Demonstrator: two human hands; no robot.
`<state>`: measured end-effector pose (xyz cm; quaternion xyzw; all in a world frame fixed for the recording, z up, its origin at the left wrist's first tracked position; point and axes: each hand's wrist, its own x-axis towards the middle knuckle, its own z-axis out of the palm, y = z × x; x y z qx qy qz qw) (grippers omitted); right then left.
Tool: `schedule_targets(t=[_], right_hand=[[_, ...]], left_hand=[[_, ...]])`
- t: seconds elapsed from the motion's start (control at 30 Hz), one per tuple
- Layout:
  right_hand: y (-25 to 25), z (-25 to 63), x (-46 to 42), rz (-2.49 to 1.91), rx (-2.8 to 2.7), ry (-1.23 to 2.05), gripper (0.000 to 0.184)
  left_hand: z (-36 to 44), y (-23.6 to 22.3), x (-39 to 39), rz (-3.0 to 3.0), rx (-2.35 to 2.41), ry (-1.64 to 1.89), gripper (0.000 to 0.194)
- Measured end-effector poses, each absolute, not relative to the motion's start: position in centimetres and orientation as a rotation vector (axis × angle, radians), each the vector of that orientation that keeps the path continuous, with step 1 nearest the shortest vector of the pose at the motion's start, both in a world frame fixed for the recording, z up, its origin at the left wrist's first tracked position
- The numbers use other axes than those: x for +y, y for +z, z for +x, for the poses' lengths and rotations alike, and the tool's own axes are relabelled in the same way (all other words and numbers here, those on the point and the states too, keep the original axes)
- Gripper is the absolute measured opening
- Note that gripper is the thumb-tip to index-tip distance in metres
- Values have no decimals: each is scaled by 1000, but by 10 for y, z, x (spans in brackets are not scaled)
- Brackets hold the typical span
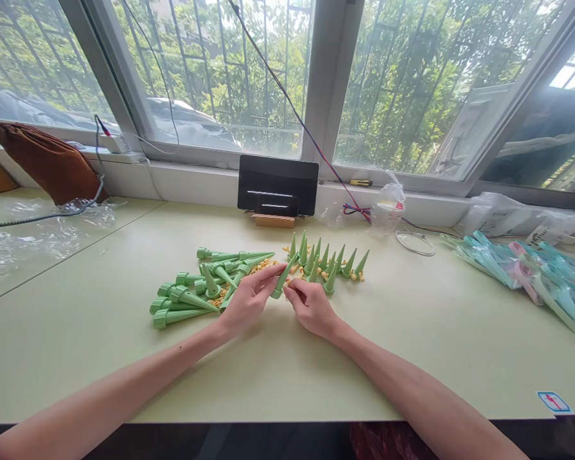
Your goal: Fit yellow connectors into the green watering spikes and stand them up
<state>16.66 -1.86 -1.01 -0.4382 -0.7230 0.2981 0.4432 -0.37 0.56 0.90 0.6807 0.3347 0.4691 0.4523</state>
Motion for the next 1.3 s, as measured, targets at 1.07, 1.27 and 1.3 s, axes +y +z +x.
schedule_targets(t=[1.07, 1.27, 1.3], right_hand=[[-8, 164, -20, -1090, -1820, 631, 36], [-8, 164, -19, -1096, -1794, 619, 39], [-8, 165, -19, -1099, -1790, 617, 39]], left_hand=[[-3, 13, 3, 1629, 835, 1176, 29], [-2, 16, 0, 1629, 816, 1166, 29], [-2, 17, 0, 1634, 806, 1172, 29]])
